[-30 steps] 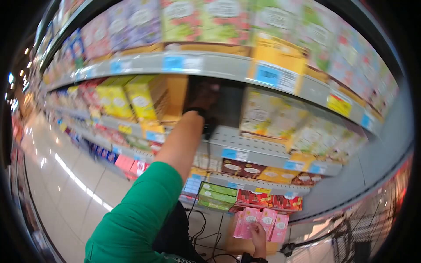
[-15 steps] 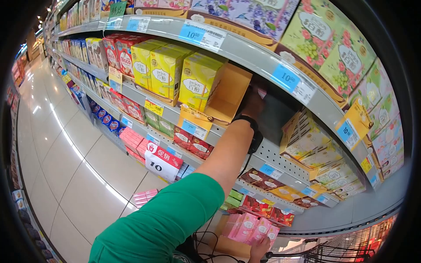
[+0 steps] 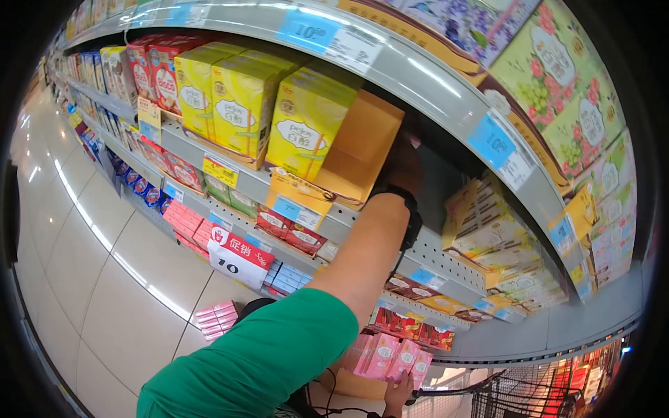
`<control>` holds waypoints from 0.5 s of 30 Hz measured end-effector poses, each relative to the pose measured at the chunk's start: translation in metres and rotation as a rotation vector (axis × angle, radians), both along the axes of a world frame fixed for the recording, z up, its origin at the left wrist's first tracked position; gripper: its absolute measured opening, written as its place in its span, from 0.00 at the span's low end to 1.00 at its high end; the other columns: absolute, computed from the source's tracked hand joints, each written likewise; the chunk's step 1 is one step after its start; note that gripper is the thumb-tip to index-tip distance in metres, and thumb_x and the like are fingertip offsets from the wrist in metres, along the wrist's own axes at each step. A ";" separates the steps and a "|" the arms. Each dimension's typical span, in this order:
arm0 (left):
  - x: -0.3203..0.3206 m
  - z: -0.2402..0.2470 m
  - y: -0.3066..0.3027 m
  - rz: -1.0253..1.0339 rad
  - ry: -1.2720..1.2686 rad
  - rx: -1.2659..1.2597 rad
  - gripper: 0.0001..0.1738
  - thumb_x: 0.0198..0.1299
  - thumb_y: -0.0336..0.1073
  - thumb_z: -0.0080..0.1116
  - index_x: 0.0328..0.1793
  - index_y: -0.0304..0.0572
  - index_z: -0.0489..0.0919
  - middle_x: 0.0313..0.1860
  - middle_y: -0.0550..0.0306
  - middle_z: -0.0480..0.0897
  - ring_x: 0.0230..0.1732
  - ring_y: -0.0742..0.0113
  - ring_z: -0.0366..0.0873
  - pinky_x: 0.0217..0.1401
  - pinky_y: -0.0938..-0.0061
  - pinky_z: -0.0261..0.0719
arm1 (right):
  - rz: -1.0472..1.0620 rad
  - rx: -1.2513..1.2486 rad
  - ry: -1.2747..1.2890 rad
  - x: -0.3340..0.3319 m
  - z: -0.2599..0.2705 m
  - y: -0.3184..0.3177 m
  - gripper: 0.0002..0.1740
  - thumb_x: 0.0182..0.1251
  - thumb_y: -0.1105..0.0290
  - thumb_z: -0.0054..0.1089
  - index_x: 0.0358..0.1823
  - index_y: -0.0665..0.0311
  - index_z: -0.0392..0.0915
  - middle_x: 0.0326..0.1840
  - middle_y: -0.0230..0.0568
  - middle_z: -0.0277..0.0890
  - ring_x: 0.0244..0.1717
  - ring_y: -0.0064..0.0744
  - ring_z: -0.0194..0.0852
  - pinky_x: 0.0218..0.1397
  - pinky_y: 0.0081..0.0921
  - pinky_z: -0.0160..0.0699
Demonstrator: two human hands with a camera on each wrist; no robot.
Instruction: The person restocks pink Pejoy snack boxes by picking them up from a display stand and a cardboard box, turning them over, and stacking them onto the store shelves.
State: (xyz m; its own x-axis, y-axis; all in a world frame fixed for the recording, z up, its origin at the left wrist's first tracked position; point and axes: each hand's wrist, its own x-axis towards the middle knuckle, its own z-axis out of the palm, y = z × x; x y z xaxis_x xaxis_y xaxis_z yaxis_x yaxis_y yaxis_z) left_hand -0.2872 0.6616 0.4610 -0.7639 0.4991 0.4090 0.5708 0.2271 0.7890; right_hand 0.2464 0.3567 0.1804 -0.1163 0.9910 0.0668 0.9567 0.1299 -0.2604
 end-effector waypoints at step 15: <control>0.036 0.021 -0.016 -0.255 0.323 -0.127 0.31 0.56 0.40 0.55 0.68 0.49 0.70 0.64 0.40 0.71 0.68 0.44 0.65 0.69 0.47 0.62 | -0.074 0.028 0.080 -0.005 -0.002 -0.004 0.36 0.56 0.58 0.65 0.67 0.57 0.68 0.72 0.57 0.59 0.70 0.63 0.54 0.72 0.54 0.57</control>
